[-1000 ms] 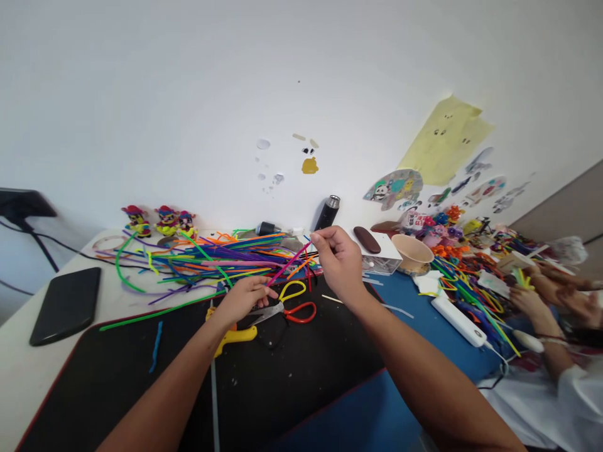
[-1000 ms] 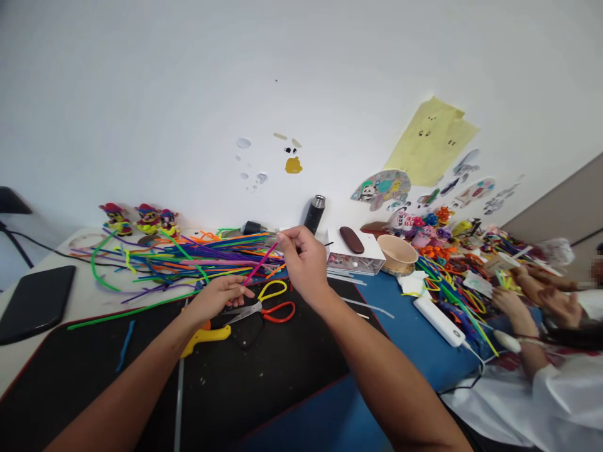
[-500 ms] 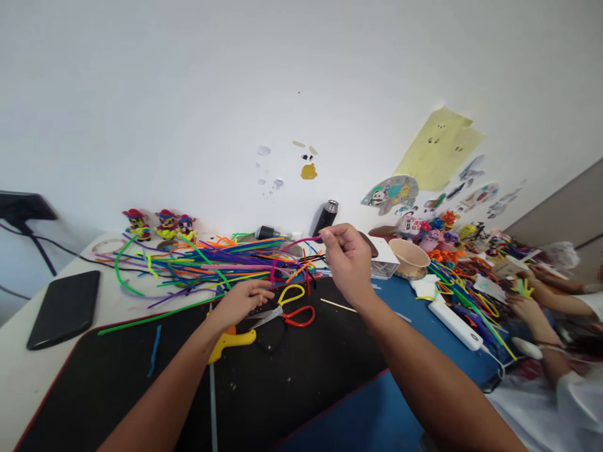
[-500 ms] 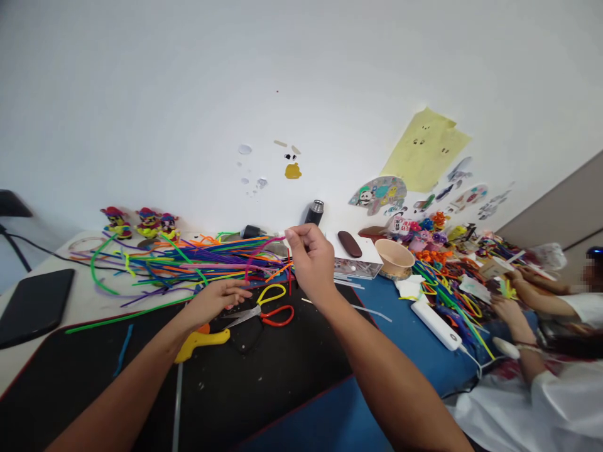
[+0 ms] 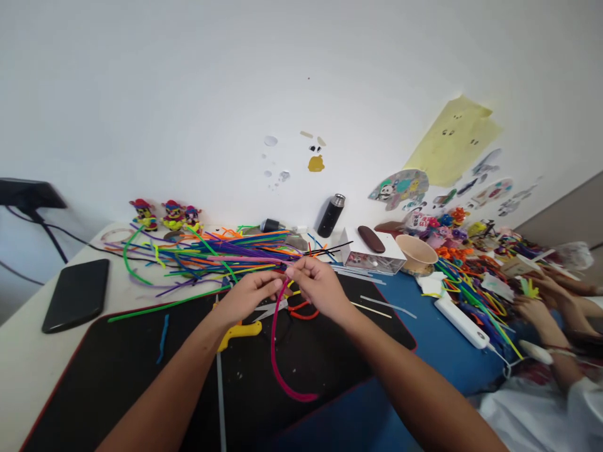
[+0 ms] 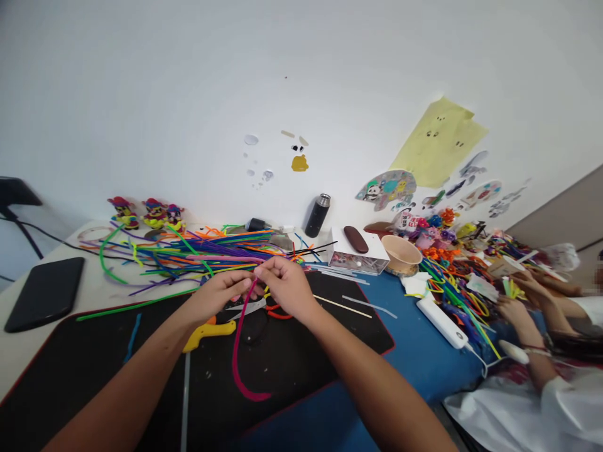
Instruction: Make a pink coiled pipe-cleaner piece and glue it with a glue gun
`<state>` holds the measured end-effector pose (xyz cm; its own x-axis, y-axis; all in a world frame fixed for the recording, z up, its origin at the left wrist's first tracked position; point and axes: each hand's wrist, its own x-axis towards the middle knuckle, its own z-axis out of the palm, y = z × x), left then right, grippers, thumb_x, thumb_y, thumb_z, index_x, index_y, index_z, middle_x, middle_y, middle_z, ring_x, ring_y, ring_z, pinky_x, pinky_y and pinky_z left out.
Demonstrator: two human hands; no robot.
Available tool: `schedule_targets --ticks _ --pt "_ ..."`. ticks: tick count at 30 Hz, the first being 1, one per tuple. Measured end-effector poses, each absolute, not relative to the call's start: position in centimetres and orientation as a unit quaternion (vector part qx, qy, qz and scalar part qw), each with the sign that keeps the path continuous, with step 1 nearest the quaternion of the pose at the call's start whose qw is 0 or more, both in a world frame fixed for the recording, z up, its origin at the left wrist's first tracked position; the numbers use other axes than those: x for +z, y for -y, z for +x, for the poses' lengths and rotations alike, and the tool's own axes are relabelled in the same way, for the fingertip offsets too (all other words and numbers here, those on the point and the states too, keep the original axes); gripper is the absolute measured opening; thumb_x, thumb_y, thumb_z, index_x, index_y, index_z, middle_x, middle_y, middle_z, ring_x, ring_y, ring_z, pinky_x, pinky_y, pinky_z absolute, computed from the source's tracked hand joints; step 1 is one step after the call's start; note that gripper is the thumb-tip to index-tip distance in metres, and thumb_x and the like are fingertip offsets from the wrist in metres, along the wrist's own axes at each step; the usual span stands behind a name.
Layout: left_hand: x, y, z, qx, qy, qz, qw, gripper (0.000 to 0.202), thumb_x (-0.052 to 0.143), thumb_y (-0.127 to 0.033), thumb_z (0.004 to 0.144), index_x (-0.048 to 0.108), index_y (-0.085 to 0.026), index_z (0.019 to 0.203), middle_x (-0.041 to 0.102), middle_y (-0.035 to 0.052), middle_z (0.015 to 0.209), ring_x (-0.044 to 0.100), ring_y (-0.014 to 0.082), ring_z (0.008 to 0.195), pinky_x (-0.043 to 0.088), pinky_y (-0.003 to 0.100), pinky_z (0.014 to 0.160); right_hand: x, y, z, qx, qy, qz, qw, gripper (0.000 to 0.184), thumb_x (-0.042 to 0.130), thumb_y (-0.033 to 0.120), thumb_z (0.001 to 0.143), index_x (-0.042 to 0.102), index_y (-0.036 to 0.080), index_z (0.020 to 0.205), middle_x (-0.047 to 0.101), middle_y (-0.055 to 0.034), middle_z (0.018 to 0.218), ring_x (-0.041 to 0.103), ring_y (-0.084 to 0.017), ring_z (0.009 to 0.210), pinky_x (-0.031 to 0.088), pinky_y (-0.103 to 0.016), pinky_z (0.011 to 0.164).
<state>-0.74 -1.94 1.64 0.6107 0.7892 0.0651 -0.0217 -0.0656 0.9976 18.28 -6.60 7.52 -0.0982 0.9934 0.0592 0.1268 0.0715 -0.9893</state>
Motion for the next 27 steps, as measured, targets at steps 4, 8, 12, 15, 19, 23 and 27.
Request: schedule_targets --ticks 4,8,12,15,19,23,27 --pt "2.1 2.1 -0.8 0.332 -0.283 0.668 0.603 0.041 0.070 -0.057 0.090 0.074 -0.017 0.081 0.070 0.0022 0.073 0.057 0.0165 0.068 0.046 0.029 0.070 5.5 6.3 17.3 0.466 0.569 -0.498 0.459 0.044 0.078 0.063 0.084 0.063 0.021 0.082 0.054 0.0077 0.050 0.038 -0.009 0.039 0.025 -0.021 0.039" --pt "2.4 2.0 -1.1 0.321 -0.295 0.679 0.590 0.043 0.067 -0.057 0.091 0.077 -0.016 0.084 0.070 0.0025 0.074 0.053 0.0155 0.065 0.042 0.027 0.065 4.3 5.9 17.1 0.470 0.567 -0.497 0.458 0.043 0.076 0.062 0.087 0.065 0.021 0.084 0.063 0.0036 0.054 0.041 -0.010 0.040 0.027 -0.022 0.040" --pt "2.0 1.8 -1.1 0.301 -0.313 0.685 0.584 0.041 0.067 -0.054 0.091 0.079 -0.016 0.083 0.071 0.0036 0.073 0.052 0.0160 0.065 0.039 0.027 0.064 3.5 5.8 17.2 0.467 0.568 -0.496 0.463 0.040 0.075 0.058 0.088 0.065 0.020 0.084 0.065 0.0026 0.054 0.038 -0.009 0.040 0.026 -0.022 0.041" --pt "1.5 1.7 -1.1 0.297 -0.321 0.685 0.583 0.039 0.066 -0.052 0.091 0.080 -0.016 0.081 0.075 0.0052 0.077 0.052 0.0161 0.066 0.040 0.028 0.066 3.0 5.8 17.3 0.474 0.563 -0.497 0.460 0.041 0.074 0.059 0.089 0.066 0.019 0.084 0.064 0.0028 0.054 0.036 -0.008 0.039 0.025 -0.022 0.040" --pt "1.3 1.7 -0.9 0.302 -0.338 0.660 0.599 0.039 0.070 -0.052 0.088 0.080 -0.017 0.077 0.077 0.0063 0.075 0.055 0.0164 0.064 0.041 0.028 0.065 2.8 5.8 17.6 0.486 0.553 -0.496 0.461 0.042 0.076 0.061 0.087 0.068 0.019 0.086 0.058 0.0064 0.052 0.037 -0.008 0.037 0.026 -0.021 0.037" --pt "1.5 1.8 -0.6 0.314 -0.353 0.605 0.641 0.034 0.075 -0.052 0.082 0.078 -0.018 0.078 0.079 0.0083 0.075 0.066 0.0206 0.070 0.047 0.030 0.069 3.2 5.8 18.1 0.497 0.541 -0.496 0.464 0.044 0.076 0.062 0.086 0.071 0.019 0.095 0.057 0.0076 0.052 0.039 -0.008 0.035 0.028 -0.021 0.035" --pt "1.6 2.0 -0.5 0.313 -0.360 0.593 0.649 0.035 0.077 -0.052 0.080 0.078 -0.018 0.077 0.079 0.0094 0.074 0.068 0.0225 0.071 0.048 0.032 0.071 3.1 6.1 18.4 0.489 0.535 -0.510 0.463 0.044 0.075 0.062 0.086 0.071 0.019 0.096 0.050 0.0096 0.047 0.038 -0.009 0.035 0.028 -0.021 0.036"
